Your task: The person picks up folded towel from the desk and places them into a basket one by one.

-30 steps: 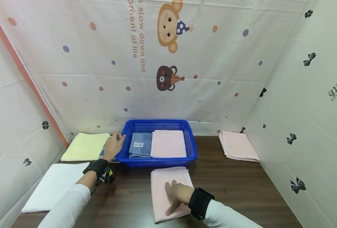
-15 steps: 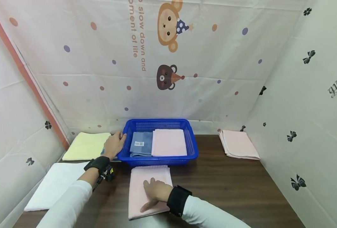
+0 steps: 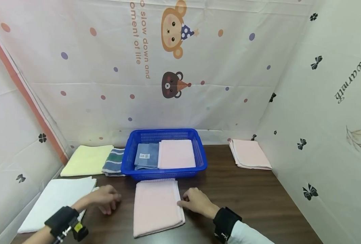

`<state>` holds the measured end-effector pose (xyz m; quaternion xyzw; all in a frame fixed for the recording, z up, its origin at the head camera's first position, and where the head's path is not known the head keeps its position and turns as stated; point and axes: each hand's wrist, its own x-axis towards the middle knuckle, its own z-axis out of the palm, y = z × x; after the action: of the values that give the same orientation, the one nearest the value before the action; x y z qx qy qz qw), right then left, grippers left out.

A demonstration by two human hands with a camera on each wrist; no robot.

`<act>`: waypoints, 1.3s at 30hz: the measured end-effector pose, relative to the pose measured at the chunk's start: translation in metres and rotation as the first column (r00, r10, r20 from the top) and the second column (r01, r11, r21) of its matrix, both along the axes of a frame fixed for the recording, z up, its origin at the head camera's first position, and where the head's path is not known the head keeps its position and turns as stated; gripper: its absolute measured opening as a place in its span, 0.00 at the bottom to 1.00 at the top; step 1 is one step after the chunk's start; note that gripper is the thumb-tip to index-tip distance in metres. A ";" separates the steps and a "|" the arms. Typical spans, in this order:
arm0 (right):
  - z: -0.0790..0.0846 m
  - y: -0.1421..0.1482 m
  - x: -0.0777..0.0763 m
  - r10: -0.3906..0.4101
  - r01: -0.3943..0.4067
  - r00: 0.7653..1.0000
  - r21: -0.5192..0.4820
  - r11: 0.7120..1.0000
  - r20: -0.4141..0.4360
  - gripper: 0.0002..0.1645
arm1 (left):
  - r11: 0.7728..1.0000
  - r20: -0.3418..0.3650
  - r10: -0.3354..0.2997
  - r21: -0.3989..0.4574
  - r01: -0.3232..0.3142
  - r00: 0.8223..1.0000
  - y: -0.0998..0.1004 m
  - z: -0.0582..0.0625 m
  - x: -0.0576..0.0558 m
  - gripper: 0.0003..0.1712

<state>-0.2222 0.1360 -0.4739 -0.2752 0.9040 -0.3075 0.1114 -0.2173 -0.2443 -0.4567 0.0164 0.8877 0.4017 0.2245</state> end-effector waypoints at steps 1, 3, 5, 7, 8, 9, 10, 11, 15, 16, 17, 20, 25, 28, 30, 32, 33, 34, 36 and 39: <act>-0.001 -0.001 0.001 0.009 -0.009 1.000 -0.021 1.000 0.029 0.19 | 0.999 0.005 -0.023 0.035 0.023 1.000 0.008 -0.007 0.006 0.14; -0.004 -0.006 0.003 0.021 -0.019 0.999 -0.057 0.998 0.039 0.20 | 0.996 -0.021 -0.045 0.079 0.047 0.999 0.025 -0.017 0.012 0.14; -0.007 -0.013 0.004 0.000 0.002 1.000 -0.064 0.998 0.022 0.21 | 0.995 -0.064 -0.021 0.096 0.027 0.998 0.041 -0.024 0.014 0.16; -0.010 -0.018 0.006 -0.045 0.045 0.999 -0.055 0.997 0.014 0.22 | 0.997 -0.103 0.038 0.077 -0.031 0.994 0.056 -0.025 0.015 0.16; -0.013 -0.020 0.006 -0.067 0.067 0.998 -0.045 0.997 0.011 0.21 | 0.996 -0.106 0.067 0.068 -0.061 0.992 0.062 -0.025 0.015 0.15; -0.015 -0.021 0.007 -0.085 0.086 0.996 -0.036 0.996 0.010 0.22 | 0.994 -0.097 0.097 0.067 -0.091 0.991 0.066 -0.025 0.015 0.14; -0.017 -0.022 0.006 -0.102 0.102 0.995 -0.022 0.995 0.014 0.22 | 0.989 -0.079 0.130 0.074 -0.125 0.988 0.069 -0.024 0.014 0.13; -0.019 -0.024 0.006 -0.113 0.113 0.993 -0.016 0.993 0.025 0.22 | 0.984 -0.053 0.165 0.081 -0.160 0.985 0.070 -0.023 0.014 0.12; -0.019 -0.028 0.005 -0.128 0.129 0.990 -0.027 0.991 0.065 0.21 | 0.959 0.067 0.258 0.105 -0.264 0.964 0.071 -0.020 0.013 0.13; -0.018 -0.028 0.005 -0.131 0.134 0.989 -0.039 0.990 0.071 0.21 | 0.954 0.088 0.268 0.112 -0.277 0.959 0.071 -0.019 0.012 0.13; -0.017 -0.029 0.005 -0.133 0.138 0.988 -0.057 0.989 0.074 0.20 | 0.952 0.100 0.273 0.113 -0.283 0.957 0.070 -0.019 0.012 0.14; -0.013 -0.031 0.006 -0.162 0.165 0.986 -0.073 0.984 0.041 0.21 | 0.955 0.115 0.258 0.121 -0.271 0.959 0.070 -0.018 0.011 0.14; -0.009 -0.035 0.007 -0.257 0.256 0.966 -0.027 0.966 -0.010 0.22 | 0.960 0.081 0.238 0.128 -0.247 0.968 0.073 -0.020 0.012 0.12; -0.009 -0.037 0.006 -0.306 0.306 0.952 0.012 0.952 0.006 0.20 | 0.960 0.061 0.241 0.135 -0.247 0.969 0.074 -0.021 0.013 0.12; -0.009 -0.037 0.005 -0.325 0.324 0.945 0.024 0.946 0.030 0.24 | 0.958 0.055 0.242 0.144 -0.247 0.969 0.074 -0.023 0.014 0.12; -0.009 -0.037 0.005 -0.338 0.337 0.938 0.015 0.941 0.076 0.30 | 0.958 0.058 0.237 0.153 -0.243 0.970 0.073 -0.025 0.015 0.12; -0.009 -0.037 0.005 -0.342 0.344 0.933 -0.004 0.939 0.110 0.30 | 0.957 0.061 0.236 0.157 -0.243 0.970 0.072 -0.026 0.016 0.12; -0.009 -0.037 0.006 -0.345 0.353 0.926 -0.027 0.935 0.156 0.27 | 0.956 0.069 0.235 0.163 -0.243 0.970 0.072 -0.027 0.016 0.12; -0.009 -0.038 0.008 -0.348 0.378 0.899 -0.068 0.923 0.265 0.17 | 0.956 0.084 0.226 0.171 -0.237 0.971 0.071 -0.028 0.018 0.13; -0.007 -0.037 0.012 -0.332 0.396 0.871 -0.120 0.910 0.363 0.17 | 0.954 0.108 0.214 0.193 -0.231 0.971 0.072 -0.027 0.018 0.14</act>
<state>-0.2100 0.0986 -0.4811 -0.0524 0.8739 -0.4500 0.1761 -0.1992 -0.1718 -0.4836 -0.0781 0.8275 0.5136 0.2129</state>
